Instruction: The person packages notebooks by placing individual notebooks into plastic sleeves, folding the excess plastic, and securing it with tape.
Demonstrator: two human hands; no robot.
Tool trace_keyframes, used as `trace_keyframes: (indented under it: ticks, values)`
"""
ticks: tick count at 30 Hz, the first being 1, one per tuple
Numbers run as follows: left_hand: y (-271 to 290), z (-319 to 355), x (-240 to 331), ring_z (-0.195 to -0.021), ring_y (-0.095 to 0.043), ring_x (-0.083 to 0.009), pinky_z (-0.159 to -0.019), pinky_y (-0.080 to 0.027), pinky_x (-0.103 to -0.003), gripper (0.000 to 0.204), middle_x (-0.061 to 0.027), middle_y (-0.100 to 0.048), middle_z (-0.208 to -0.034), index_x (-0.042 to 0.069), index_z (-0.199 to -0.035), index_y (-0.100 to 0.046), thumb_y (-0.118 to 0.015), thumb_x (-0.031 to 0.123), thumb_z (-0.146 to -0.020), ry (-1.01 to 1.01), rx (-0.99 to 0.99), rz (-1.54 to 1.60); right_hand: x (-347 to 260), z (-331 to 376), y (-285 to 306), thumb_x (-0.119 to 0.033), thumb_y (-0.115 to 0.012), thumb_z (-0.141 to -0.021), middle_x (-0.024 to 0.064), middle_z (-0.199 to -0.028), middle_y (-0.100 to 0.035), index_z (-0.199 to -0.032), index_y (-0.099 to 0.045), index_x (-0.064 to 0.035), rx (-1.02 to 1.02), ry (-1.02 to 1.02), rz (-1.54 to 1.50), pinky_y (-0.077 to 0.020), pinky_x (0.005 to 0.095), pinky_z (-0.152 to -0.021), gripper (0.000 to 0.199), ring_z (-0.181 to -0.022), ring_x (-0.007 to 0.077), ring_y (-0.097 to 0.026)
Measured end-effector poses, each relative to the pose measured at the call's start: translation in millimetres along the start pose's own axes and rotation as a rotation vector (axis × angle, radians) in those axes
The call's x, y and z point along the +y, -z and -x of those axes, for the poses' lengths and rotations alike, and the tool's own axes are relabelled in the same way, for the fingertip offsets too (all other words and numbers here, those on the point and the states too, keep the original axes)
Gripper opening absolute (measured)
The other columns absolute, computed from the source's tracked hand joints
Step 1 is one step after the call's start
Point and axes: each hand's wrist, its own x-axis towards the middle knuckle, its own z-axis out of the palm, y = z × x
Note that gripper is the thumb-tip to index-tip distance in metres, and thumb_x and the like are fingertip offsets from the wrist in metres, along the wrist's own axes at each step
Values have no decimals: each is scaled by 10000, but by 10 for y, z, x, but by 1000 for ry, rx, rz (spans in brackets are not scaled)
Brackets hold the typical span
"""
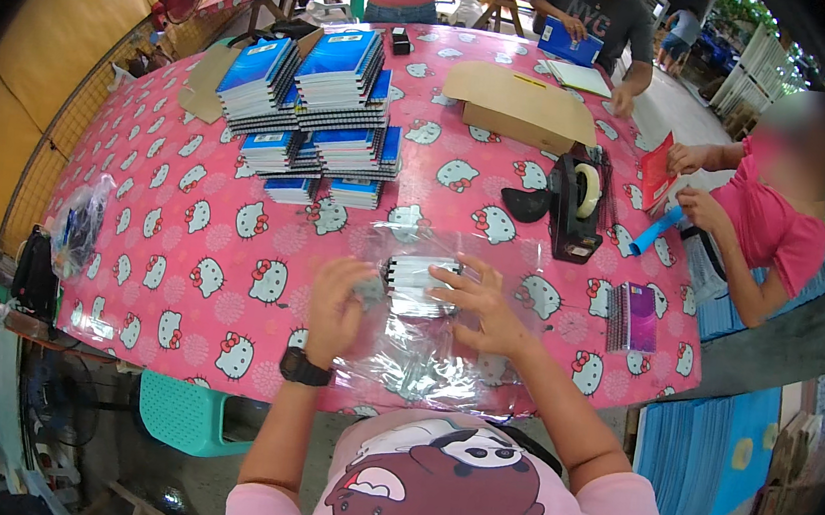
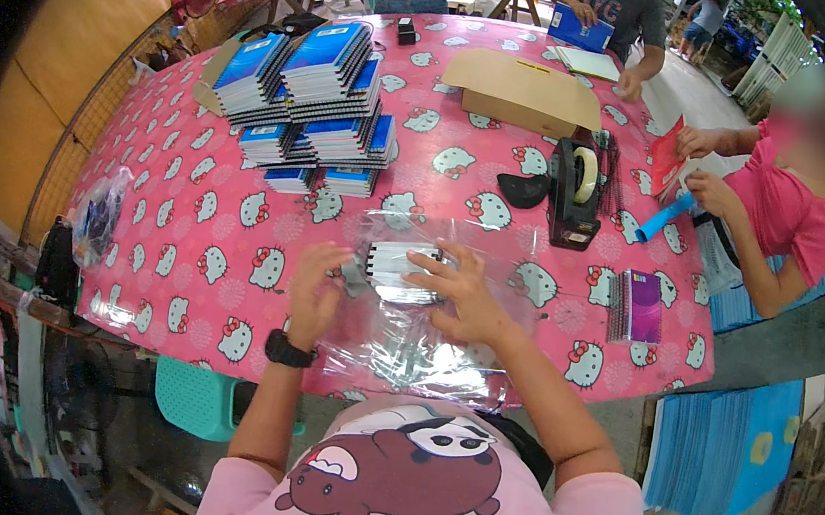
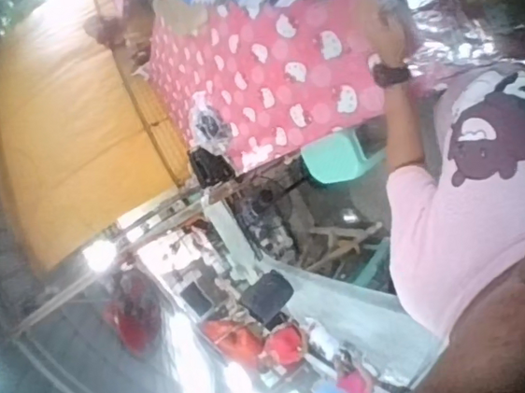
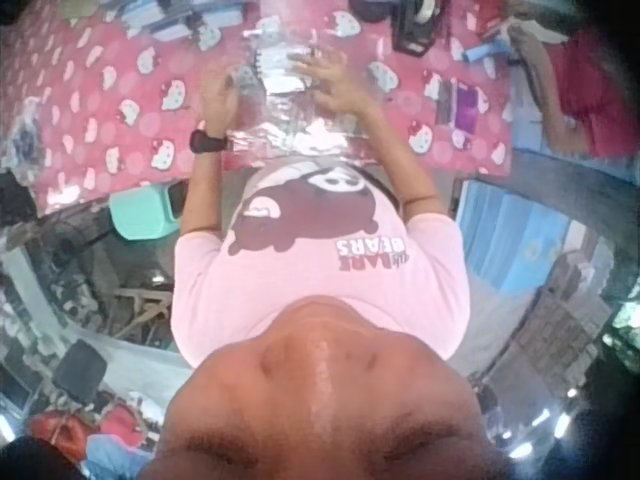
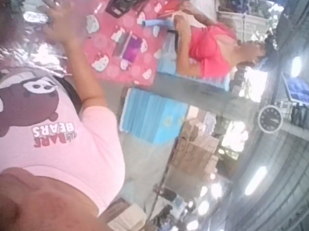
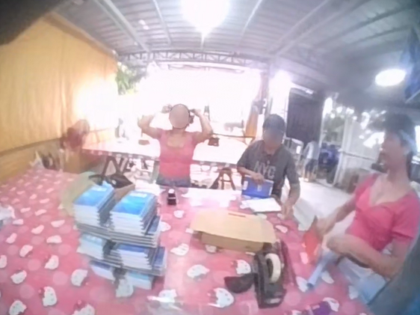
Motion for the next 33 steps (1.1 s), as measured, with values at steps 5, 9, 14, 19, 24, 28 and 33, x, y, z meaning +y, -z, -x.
trace_keyframes:
  ticks: [5, 9, 14, 19, 24, 28, 33]
  values:
    - [-264, 108, -41, -1287, -292, -372, -1054, -236, -478, 660, -76, -436, -1365, 127, -1272, -504, -458, -34, -634, -55, -186, -159, 55, 8, -63, -187, -627, -566, -8, -1435, -375, -1215, -581, -269, -9, 11, 18, -170, 527, -1057, 655, -1335, 359, -244]
    - [-249, -20, -14, -1303, -268, -381, -1066, -202, -500, 673, -71, -427, -1376, 152, -1267, -508, -472, -32, -621, -96, -254, -225, 102, -49, -56, -204, -638, -551, -8, -1460, -331, -1222, -575, -289, -61, -15, -40, -169, 547, -1062, 680, -1356, 371, -202]
    - [-181, 5, -89, -1327, -239, -381, -1071, -170, -526, 691, -59, -412, -1395, 174, -1274, -503, -495, -8, -607, -68, -159, 4, 94, -26, 22, -222, -643, -546, -12, -1491, -265, -1241, -555, -318, -170, -10, 36, -112, 658, -1035, 707, -1381, 393, -121]
    - [-236, -71, 27, -1346, -228, -355, -1077, -140, -540, 692, -56, -402, -1407, 167, -1269, -509, -502, 8, -595, -93, -368, -186, 131, -11, 5, -345, -647, -590, 26, -1511, -216, -1265, -545, -287, -243, -73, -39, -41, 645, -1047, 685, -1394, 395, -37]
    - [-207, -66, -50, -1344, -240, -350, -1078, -136, -541, 683, -59, -393, -1414, 166, -1271, -509, -501, 16, -605, -95, -359, -212, 150, -65, 79, -329, -648, -593, 46, -1491, -270, -1244, -563, -254, -205, -26, -120, -55, 618, -1062, 661, -1389, 388, -83]
    - [-220, -38, -33, -1348, -226, -367, -1077, -139, -541, 684, -74, -393, -1412, 139, -1279, -495, -497, 20, -605, -65, -67, 28, 245, 39, 204, -254, -617, -595, 42, -1386, -441, -1208, -589, -200, 66, -62, -352, -141, 525, -1077, 616, -1357, 351, -194]
    - [-135, 105, -208, -1356, -186, -398, -1077, -132, -551, 712, -82, -380, -1419, 127, -1300, -468, -503, 21, -596, -86, -247, -61, 94, 43, 153, -98, -561, -550, 15, -1326, -499, -1213, -580, -236, -68, 20, 46, -232, 484, -1046, 678, -1284, 303, -336]
